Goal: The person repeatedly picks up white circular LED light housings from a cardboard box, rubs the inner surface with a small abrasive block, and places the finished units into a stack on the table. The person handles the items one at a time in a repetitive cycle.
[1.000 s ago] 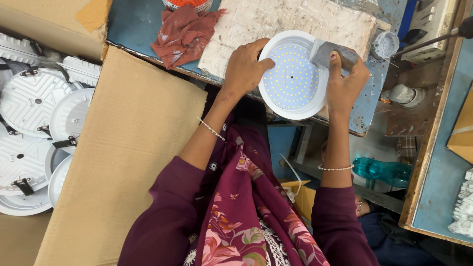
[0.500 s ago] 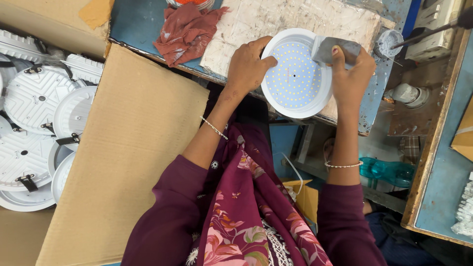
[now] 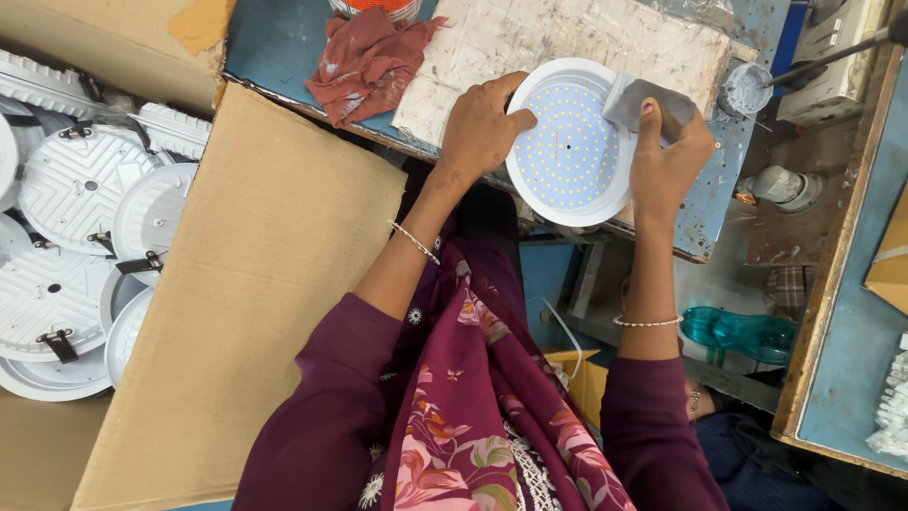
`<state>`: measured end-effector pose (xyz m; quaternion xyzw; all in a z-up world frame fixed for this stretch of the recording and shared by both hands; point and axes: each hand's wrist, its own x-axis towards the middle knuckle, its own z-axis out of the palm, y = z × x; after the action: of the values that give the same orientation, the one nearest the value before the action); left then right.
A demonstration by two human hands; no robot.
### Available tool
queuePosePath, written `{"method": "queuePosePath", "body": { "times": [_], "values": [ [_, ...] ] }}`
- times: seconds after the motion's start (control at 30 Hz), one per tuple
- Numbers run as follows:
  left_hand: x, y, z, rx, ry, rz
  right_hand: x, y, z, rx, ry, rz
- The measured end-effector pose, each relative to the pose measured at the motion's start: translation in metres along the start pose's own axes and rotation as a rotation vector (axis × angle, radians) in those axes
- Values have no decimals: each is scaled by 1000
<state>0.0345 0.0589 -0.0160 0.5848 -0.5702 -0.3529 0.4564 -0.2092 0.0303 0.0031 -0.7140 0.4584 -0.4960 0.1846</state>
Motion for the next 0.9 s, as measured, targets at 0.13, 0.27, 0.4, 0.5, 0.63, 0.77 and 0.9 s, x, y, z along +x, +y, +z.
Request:
{"method": "queuePosePath", "body": {
  "times": [0.13, 0.27, 0.4, 0.5, 0.63, 0.77, 0.9],
  "values": [
    [0, 0, 0, -10, -3, -38, -3, -3, 0, -52, 9, 13],
    [0, -1, 1, -7, -1, -20, -5, -3, -1, -24, 18, -6],
    [0, -1, 0, 0, 10, -1, -4, -2, 1, -58, 27, -7],
    [0, 0, 0, -4, 4, -16, -3, -3, 2, -37, 36, 15],
    [1, 2, 0, -15, -29, -75, -3, -10, 5, -61, 57, 30],
    [0, 1, 0, 4, -12, -43, -7, -26, 10, -164, 75, -52],
    [1, -2, 1, 9, 5, 0, -20, -47, 23, -49, 64, 100]
  ]
}}
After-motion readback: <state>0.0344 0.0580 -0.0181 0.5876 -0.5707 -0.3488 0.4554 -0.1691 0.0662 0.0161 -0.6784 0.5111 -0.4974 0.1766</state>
